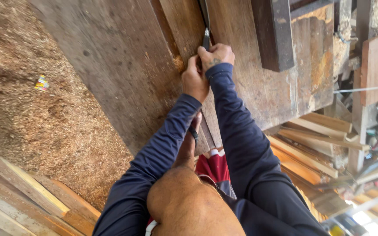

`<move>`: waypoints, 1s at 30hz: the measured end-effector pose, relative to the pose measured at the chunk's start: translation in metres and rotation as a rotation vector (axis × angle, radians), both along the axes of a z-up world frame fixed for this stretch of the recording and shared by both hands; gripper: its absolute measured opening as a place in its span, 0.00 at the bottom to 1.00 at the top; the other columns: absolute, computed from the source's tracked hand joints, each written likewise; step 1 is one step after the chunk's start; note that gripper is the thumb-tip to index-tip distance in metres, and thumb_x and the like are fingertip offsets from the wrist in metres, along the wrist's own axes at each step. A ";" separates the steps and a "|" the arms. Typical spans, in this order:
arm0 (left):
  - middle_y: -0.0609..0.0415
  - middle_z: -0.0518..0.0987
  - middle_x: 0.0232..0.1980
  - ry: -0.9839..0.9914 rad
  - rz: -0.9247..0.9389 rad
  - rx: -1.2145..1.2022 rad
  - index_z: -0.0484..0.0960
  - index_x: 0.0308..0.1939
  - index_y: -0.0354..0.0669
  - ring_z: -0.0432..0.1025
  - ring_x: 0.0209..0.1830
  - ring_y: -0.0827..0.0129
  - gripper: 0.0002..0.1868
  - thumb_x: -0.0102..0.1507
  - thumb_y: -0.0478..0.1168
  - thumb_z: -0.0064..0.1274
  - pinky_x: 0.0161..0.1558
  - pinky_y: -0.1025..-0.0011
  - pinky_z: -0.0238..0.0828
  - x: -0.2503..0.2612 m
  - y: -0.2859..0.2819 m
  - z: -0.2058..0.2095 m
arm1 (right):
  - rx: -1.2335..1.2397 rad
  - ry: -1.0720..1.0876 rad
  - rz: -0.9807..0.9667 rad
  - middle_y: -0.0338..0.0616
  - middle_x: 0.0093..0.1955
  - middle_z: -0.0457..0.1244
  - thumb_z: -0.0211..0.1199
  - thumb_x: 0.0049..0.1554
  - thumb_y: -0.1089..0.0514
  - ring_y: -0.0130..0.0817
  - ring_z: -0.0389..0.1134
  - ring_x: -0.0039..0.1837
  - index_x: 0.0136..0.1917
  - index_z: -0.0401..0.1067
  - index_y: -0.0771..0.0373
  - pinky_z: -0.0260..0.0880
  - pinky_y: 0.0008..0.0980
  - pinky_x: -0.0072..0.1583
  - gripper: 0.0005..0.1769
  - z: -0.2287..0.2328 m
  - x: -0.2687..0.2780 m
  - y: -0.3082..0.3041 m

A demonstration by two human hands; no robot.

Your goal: The person uses a metal scraper to remove material from a wooden plank clamped on a workbench. They repeatedly scrape along the same groove, adjusting grip and position while wood shavings accumulate on the floor.

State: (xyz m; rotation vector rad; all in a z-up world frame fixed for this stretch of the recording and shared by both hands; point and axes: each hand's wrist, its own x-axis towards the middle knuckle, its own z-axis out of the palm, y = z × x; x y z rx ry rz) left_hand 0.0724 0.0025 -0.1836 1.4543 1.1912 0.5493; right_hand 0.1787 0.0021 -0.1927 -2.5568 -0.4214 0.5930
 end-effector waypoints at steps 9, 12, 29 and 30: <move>0.42 0.84 0.35 0.003 0.004 0.000 0.80 0.50 0.39 0.82 0.36 0.54 0.13 0.67 0.43 0.55 0.38 0.62 0.76 0.001 0.001 0.004 | 0.004 0.058 -0.034 0.57 0.35 0.70 0.73 0.45 0.39 0.49 0.75 0.41 0.37 0.80 0.65 0.75 0.41 0.50 0.25 0.013 -0.002 0.001; 0.44 0.84 0.36 -0.047 0.051 0.020 0.78 0.51 0.38 0.82 0.35 0.55 0.16 0.65 0.43 0.56 0.38 0.63 0.77 0.004 0.000 0.001 | -0.045 0.036 0.003 0.58 0.36 0.70 0.73 0.45 0.38 0.51 0.75 0.42 0.36 0.80 0.66 0.75 0.42 0.51 0.26 0.014 0.000 0.004; 0.47 0.86 0.35 -0.087 0.006 -0.010 0.77 0.48 0.36 0.83 0.33 0.64 0.14 0.66 0.42 0.59 0.35 0.68 0.78 0.006 0.000 0.003 | -0.123 0.165 -0.014 0.56 0.38 0.72 0.72 0.48 0.36 0.46 0.76 0.43 0.40 0.80 0.65 0.75 0.40 0.52 0.27 0.031 0.006 0.010; 0.48 0.86 0.35 -0.075 -0.015 -0.037 0.77 0.48 0.36 0.83 0.33 0.65 0.13 0.67 0.42 0.59 0.36 0.68 0.78 0.005 0.000 0.002 | -0.100 0.162 -0.010 0.57 0.38 0.71 0.71 0.48 0.36 0.47 0.76 0.44 0.40 0.80 0.65 0.75 0.40 0.53 0.27 0.030 0.006 0.009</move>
